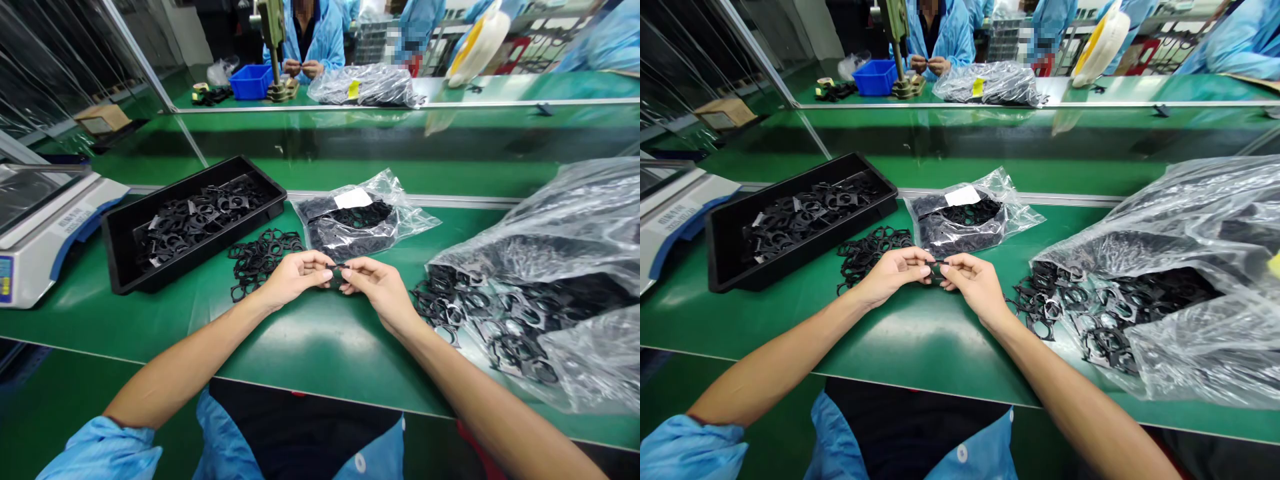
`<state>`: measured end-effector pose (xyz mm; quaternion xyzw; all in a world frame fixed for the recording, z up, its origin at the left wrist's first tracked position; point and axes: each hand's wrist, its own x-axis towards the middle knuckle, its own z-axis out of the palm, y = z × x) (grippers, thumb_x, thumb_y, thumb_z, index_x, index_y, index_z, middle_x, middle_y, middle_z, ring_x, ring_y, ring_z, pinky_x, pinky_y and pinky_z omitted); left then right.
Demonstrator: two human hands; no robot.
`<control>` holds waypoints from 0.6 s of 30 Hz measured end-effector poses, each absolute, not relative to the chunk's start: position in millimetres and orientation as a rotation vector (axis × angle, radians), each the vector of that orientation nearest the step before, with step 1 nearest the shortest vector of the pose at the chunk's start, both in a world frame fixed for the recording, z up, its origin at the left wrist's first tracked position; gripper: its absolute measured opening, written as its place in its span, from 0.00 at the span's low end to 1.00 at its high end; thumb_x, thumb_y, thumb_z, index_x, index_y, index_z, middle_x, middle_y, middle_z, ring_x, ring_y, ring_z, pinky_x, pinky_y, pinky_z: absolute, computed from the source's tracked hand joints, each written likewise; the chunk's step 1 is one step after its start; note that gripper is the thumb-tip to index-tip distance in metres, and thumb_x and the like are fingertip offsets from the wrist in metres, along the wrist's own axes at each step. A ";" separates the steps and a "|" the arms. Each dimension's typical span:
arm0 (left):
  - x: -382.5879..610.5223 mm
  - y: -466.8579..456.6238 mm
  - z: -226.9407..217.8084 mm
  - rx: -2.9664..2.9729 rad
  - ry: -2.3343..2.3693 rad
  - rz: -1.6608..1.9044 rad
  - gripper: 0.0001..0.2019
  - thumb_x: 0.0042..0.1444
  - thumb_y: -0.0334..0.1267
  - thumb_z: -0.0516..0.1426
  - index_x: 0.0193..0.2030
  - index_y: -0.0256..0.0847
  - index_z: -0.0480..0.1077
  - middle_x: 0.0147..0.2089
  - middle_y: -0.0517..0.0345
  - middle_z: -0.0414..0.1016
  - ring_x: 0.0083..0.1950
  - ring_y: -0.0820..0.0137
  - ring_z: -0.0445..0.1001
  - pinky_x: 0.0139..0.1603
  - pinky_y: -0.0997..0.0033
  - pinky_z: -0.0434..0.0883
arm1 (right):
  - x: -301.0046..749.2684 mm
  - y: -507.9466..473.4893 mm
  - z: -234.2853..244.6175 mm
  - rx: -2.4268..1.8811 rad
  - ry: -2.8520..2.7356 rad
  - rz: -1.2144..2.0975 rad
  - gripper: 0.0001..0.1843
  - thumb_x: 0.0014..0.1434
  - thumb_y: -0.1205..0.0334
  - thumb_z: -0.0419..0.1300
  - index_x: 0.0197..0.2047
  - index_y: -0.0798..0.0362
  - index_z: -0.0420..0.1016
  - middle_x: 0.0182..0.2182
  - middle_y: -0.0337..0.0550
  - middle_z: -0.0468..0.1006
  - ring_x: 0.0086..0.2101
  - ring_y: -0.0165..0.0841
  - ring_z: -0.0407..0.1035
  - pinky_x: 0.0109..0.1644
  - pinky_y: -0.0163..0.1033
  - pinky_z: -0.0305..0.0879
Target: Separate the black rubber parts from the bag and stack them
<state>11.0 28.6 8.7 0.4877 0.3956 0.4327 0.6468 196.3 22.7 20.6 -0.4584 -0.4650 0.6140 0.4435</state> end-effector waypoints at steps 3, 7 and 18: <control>11.7 29.0 6.2 1.109 0.909 0.991 0.16 0.46 0.42 0.70 0.37 0.35 0.75 0.30 0.58 0.78 0.31 0.71 0.78 0.38 0.70 0.75 | 196.4 21.8 20.9 -1.120 -1.175 1.519 0.18 0.45 0.51 0.75 0.33 0.54 0.78 0.24 0.38 0.77 0.24 0.29 0.72 0.33 0.37 0.73; 11.6 30.4 2.0 1.109 0.969 1.065 0.13 0.46 0.38 0.69 0.36 0.36 0.73 0.31 0.58 0.78 0.33 0.72 0.78 0.40 0.71 0.75 | 197.3 20.5 20.3 -1.083 -1.229 1.501 0.17 0.47 0.53 0.73 0.36 0.54 0.80 0.27 0.41 0.80 0.28 0.32 0.75 0.38 0.41 0.75; 12.2 30.9 0.5 1.159 0.959 1.098 0.11 0.45 0.33 0.68 0.34 0.36 0.72 0.35 0.57 0.78 0.37 0.72 0.78 0.45 0.71 0.74 | 197.5 18.3 22.4 -1.038 -1.344 1.443 0.13 0.47 0.58 0.71 0.36 0.53 0.81 0.35 0.45 0.82 0.35 0.34 0.74 0.40 0.40 0.73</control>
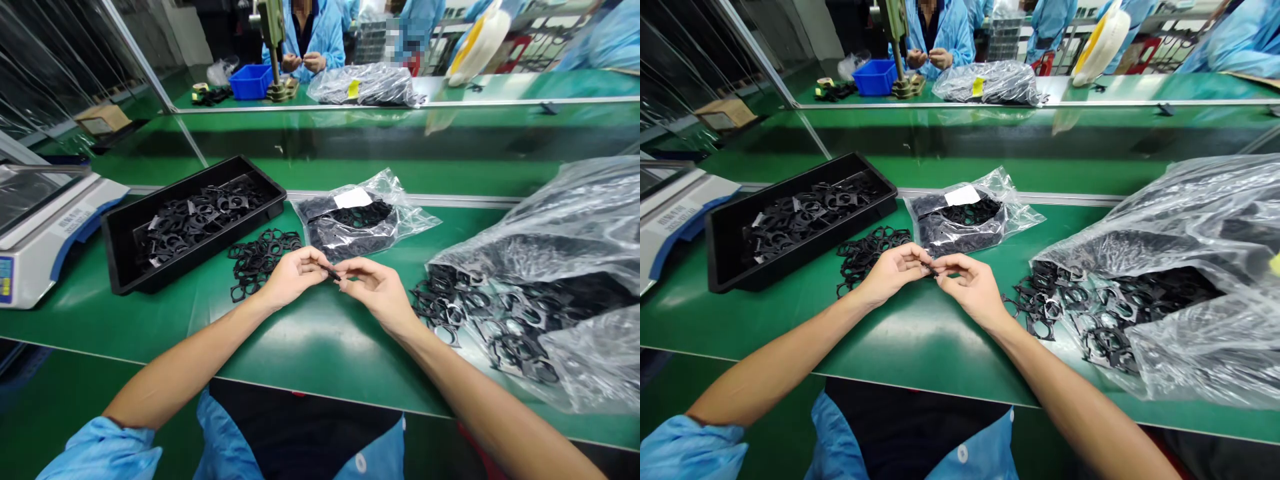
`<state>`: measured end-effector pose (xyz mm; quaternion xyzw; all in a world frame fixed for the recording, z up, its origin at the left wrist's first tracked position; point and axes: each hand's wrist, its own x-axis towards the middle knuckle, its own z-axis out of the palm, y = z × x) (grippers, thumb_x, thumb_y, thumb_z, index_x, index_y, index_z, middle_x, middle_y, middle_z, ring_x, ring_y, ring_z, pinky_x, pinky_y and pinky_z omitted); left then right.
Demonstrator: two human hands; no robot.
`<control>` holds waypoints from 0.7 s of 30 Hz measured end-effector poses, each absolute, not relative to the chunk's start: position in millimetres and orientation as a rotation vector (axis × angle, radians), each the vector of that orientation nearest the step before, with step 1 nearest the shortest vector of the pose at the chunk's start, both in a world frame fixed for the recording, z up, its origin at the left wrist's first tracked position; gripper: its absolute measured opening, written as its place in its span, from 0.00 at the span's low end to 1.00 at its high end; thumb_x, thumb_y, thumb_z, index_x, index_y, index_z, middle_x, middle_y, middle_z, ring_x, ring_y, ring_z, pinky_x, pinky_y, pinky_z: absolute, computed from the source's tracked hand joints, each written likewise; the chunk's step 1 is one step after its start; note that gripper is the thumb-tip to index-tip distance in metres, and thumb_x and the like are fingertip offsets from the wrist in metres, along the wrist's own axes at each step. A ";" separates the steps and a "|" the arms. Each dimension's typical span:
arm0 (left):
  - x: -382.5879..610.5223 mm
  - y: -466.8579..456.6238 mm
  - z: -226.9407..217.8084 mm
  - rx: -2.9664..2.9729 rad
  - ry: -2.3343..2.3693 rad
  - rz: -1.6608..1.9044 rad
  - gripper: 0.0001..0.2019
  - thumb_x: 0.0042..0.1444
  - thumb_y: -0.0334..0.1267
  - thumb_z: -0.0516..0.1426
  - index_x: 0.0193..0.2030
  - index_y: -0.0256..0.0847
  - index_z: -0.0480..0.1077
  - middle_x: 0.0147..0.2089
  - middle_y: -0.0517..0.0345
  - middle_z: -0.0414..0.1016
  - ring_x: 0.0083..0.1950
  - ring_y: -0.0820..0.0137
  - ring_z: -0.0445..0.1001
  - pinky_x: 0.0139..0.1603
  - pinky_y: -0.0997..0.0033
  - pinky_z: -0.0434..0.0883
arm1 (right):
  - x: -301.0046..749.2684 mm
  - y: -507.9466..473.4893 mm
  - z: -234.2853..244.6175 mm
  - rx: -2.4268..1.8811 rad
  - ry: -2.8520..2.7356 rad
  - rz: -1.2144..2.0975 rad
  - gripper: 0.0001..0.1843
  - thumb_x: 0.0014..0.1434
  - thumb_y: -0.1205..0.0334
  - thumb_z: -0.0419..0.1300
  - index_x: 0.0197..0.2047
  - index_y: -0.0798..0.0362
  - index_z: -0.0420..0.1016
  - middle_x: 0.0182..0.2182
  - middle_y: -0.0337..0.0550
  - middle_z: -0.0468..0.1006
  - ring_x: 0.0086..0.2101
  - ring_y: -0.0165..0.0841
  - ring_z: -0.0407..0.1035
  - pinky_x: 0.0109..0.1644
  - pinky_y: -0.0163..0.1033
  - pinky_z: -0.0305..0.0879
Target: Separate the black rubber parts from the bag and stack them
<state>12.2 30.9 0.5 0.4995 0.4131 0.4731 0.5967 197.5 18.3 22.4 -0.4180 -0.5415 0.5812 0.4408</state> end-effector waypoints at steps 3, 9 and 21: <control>12.7 30.4 0.1 1.161 0.929 1.124 0.11 0.45 0.33 0.68 0.33 0.36 0.72 0.36 0.57 0.79 0.37 0.72 0.78 0.46 0.69 0.74 | 196.9 17.0 22.1 -1.027 -1.392 1.425 0.14 0.48 0.58 0.70 0.39 0.53 0.81 0.37 0.46 0.81 0.37 0.35 0.74 0.39 0.39 0.73; 12.9 30.1 -0.3 1.158 0.901 1.156 0.13 0.44 0.35 0.70 0.33 0.37 0.71 0.36 0.57 0.79 0.38 0.71 0.78 0.46 0.68 0.75 | 195.0 14.8 21.3 -0.967 -1.444 1.438 0.12 0.49 0.61 0.68 0.39 0.52 0.80 0.40 0.46 0.80 0.39 0.35 0.74 0.39 0.38 0.74; 13.2 29.1 -0.4 1.232 0.967 1.148 0.09 0.46 0.35 0.68 0.33 0.37 0.73 0.36 0.57 0.77 0.37 0.72 0.75 0.43 0.71 0.73 | 197.0 17.5 18.0 -1.077 -1.485 1.300 0.11 0.50 0.55 0.70 0.35 0.52 0.80 0.36 0.44 0.79 0.37 0.36 0.74 0.39 0.39 0.74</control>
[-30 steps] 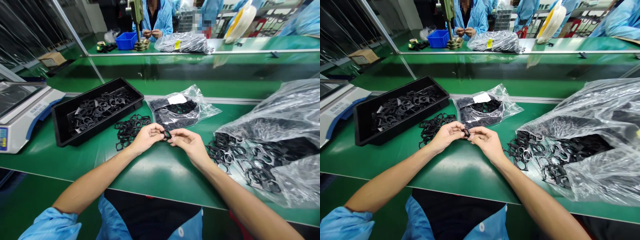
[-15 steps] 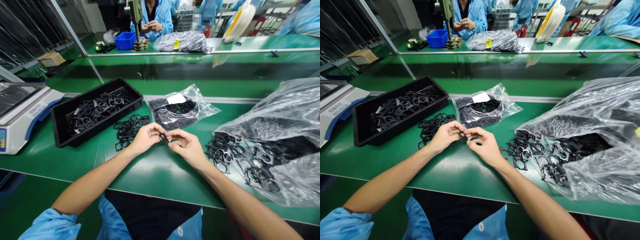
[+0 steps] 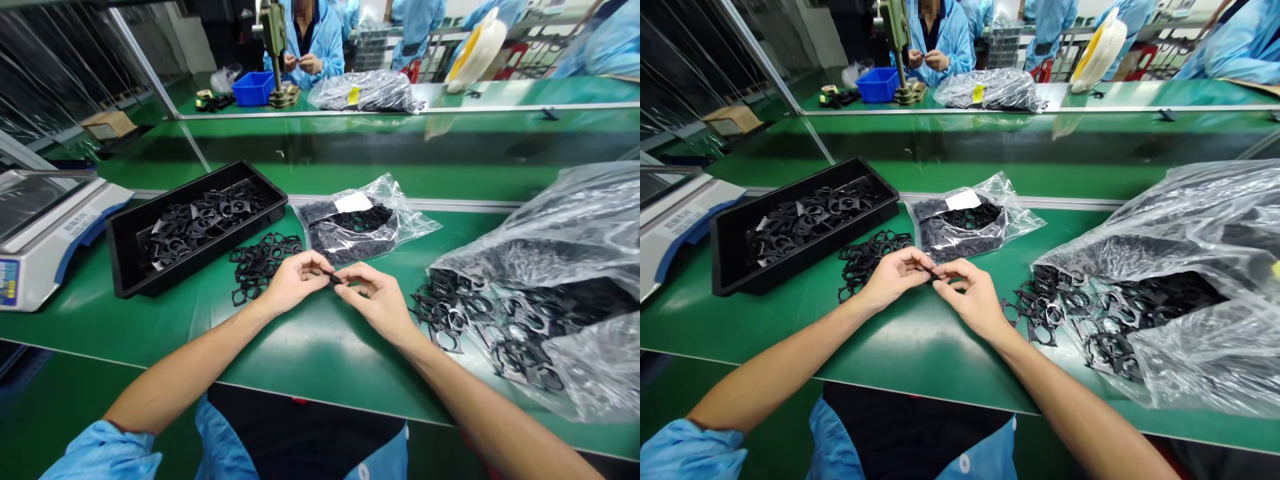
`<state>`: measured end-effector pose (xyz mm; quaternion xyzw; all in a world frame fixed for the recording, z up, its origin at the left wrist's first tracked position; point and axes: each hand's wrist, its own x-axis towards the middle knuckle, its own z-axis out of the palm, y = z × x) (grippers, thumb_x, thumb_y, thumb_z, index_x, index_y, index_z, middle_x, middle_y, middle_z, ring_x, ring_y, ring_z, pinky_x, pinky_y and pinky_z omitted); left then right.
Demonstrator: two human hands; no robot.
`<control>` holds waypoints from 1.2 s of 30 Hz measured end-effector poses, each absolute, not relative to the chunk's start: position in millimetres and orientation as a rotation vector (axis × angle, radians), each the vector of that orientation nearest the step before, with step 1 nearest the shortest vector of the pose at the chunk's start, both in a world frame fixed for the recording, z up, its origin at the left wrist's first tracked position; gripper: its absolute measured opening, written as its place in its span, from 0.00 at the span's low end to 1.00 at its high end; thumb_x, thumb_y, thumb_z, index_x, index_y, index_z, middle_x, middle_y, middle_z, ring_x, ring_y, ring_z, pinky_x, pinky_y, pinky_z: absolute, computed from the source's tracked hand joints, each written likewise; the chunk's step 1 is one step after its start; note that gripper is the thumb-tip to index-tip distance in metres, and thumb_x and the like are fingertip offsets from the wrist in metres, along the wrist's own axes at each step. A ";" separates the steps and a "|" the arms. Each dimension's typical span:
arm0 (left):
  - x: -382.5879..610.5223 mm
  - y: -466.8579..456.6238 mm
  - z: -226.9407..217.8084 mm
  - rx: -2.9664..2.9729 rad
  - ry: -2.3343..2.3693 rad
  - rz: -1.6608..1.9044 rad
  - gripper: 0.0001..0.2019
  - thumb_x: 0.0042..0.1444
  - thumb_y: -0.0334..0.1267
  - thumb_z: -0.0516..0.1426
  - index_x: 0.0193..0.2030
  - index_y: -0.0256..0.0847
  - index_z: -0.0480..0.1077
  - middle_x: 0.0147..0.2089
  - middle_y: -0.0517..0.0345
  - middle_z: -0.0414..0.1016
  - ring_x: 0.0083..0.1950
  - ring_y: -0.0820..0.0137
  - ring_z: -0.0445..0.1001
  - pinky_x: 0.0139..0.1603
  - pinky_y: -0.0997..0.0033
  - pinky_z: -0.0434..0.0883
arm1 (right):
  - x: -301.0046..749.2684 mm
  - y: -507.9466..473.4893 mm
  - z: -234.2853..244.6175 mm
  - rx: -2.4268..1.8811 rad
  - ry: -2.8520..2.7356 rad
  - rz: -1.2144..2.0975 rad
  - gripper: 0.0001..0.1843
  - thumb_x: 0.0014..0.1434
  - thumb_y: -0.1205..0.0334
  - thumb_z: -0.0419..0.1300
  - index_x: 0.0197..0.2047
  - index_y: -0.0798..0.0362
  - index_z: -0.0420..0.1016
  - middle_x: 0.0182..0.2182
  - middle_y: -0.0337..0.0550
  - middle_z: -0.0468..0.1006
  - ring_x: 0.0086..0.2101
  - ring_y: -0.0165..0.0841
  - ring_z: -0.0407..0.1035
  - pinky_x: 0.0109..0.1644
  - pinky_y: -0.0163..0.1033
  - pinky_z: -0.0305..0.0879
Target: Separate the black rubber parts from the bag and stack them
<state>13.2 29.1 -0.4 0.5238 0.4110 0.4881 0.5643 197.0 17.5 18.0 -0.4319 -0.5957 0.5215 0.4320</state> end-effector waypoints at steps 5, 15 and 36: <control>16.1 28.6 -2.6 1.289 0.980 1.099 0.12 0.49 0.40 0.68 0.36 0.37 0.75 0.32 0.58 0.76 0.33 0.74 0.73 0.36 0.74 0.71 | 201.0 25.3 9.6 -1.133 -1.463 1.222 0.15 0.51 0.50 0.70 0.34 0.53 0.79 0.31 0.44 0.79 0.32 0.36 0.73 0.38 0.41 0.73; 17.2 29.2 -1.4 1.470 1.076 1.144 0.09 0.52 0.39 0.64 0.37 0.37 0.78 0.30 0.58 0.78 0.32 0.72 0.74 0.36 0.73 0.73 | 199.9 28.6 4.8 -1.119 -1.433 1.304 0.25 0.47 0.40 0.71 0.34 0.54 0.78 0.26 0.42 0.78 0.26 0.33 0.73 0.35 0.41 0.74; -146.8 81.2 53.5 2.195 2.174 1.300 0.12 0.53 0.29 0.56 0.43 0.39 0.77 0.49 0.47 0.79 0.55 0.56 0.75 0.62 0.49 0.68 | 200.3 31.2 1.8 -1.116 -1.802 1.164 0.13 0.58 0.56 0.58 0.41 0.55 0.77 0.26 0.40 0.75 0.27 0.31 0.71 0.33 0.36 0.69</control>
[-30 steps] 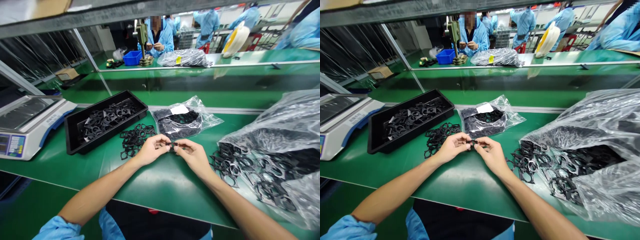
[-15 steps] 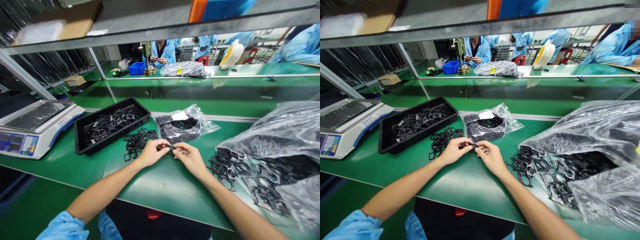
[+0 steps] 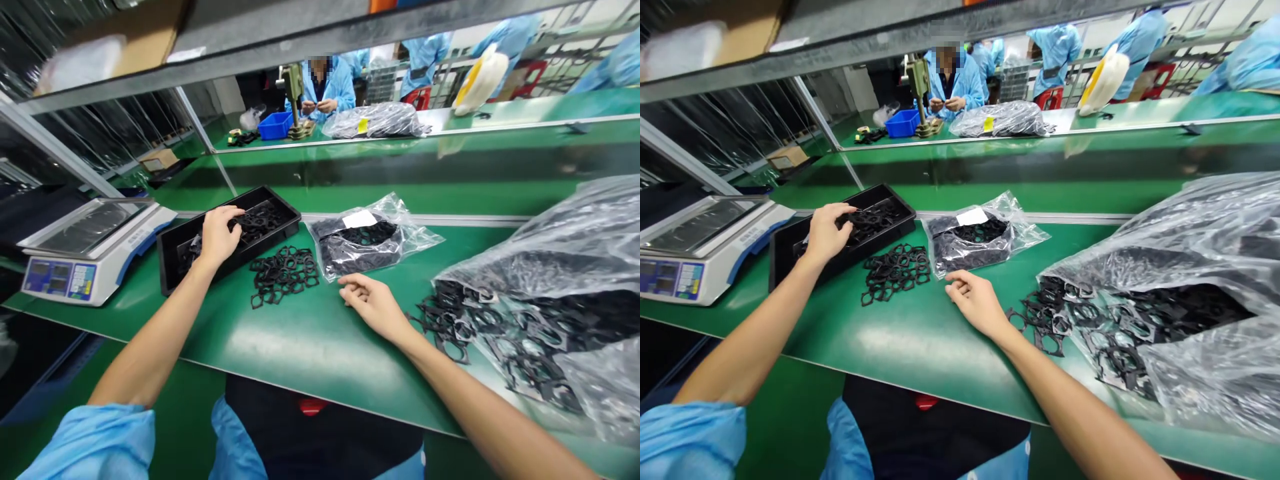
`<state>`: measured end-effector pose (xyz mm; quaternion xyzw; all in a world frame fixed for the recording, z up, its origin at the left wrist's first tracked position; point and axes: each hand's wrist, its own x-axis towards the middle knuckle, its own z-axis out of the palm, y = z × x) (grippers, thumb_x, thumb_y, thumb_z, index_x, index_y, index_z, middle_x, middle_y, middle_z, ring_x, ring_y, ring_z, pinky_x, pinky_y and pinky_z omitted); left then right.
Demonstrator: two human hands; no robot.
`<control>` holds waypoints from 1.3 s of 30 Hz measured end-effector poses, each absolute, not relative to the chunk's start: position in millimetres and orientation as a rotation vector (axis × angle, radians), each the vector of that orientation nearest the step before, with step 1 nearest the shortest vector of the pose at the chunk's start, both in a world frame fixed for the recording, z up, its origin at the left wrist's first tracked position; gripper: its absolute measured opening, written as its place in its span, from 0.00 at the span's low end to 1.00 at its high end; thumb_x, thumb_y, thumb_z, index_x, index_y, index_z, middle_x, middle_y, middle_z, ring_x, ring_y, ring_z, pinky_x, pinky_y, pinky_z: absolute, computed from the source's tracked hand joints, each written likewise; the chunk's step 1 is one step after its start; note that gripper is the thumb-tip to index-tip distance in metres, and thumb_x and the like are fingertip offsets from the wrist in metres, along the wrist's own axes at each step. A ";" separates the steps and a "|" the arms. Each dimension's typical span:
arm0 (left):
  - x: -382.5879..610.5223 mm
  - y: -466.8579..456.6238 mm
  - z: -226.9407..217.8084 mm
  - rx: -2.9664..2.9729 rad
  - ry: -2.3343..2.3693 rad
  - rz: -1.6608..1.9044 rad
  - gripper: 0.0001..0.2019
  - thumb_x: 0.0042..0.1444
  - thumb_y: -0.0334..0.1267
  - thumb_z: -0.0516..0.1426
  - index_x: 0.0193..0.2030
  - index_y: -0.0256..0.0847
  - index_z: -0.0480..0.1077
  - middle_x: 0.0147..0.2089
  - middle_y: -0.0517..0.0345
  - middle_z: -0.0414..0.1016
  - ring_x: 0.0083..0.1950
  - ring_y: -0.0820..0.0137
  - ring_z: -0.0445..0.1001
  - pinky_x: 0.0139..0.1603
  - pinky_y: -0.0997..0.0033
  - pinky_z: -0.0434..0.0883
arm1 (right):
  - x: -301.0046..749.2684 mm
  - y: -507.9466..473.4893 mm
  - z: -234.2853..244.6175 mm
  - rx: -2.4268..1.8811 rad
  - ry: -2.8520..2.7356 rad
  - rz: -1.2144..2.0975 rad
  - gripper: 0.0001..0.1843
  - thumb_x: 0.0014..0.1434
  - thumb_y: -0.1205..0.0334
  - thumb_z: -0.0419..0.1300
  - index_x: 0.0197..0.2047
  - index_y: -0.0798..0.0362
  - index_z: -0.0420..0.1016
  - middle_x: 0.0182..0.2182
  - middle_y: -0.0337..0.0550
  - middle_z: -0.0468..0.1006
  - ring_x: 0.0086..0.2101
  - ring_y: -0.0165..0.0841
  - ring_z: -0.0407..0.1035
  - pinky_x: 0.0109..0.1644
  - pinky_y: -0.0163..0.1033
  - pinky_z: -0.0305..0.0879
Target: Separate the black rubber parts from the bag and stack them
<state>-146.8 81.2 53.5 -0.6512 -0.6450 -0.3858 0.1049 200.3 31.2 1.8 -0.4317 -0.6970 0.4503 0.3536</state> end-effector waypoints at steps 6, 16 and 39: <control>-95.3 41.6 30.2 -2.384 -1.536 -0.967 0.09 0.63 0.35 0.55 0.44 0.43 0.76 0.48 0.52 0.79 0.52 0.61 0.74 0.58 0.53 0.69 | 200.7 29.9 1.8 -1.132 -1.868 1.119 0.12 0.59 0.56 0.58 0.38 0.55 0.78 0.26 0.41 0.76 0.26 0.31 0.70 0.33 0.36 0.69; -42.1 42.3 7.1 -2.770 -1.534 -0.660 0.02 0.60 0.32 0.58 0.37 0.41 0.72 0.44 0.52 0.79 0.46 0.61 0.76 0.50 0.56 0.73 | 201.3 25.9 5.4 -1.135 -1.917 1.043 0.10 0.59 0.63 0.57 0.36 0.54 0.79 0.27 0.42 0.79 0.27 0.30 0.70 0.32 0.34 0.67; 7.5 40.0 -14.4 -2.589 -1.111 -1.485 0.06 0.63 0.38 0.58 0.45 0.40 0.73 0.48 0.49 0.81 0.49 0.63 0.80 0.53 0.61 0.75 | 195.7 20.7 3.1 -1.210 -2.044 0.979 0.07 0.60 0.69 0.59 0.33 0.56 0.79 0.28 0.40 0.79 0.30 0.30 0.71 0.38 0.33 0.66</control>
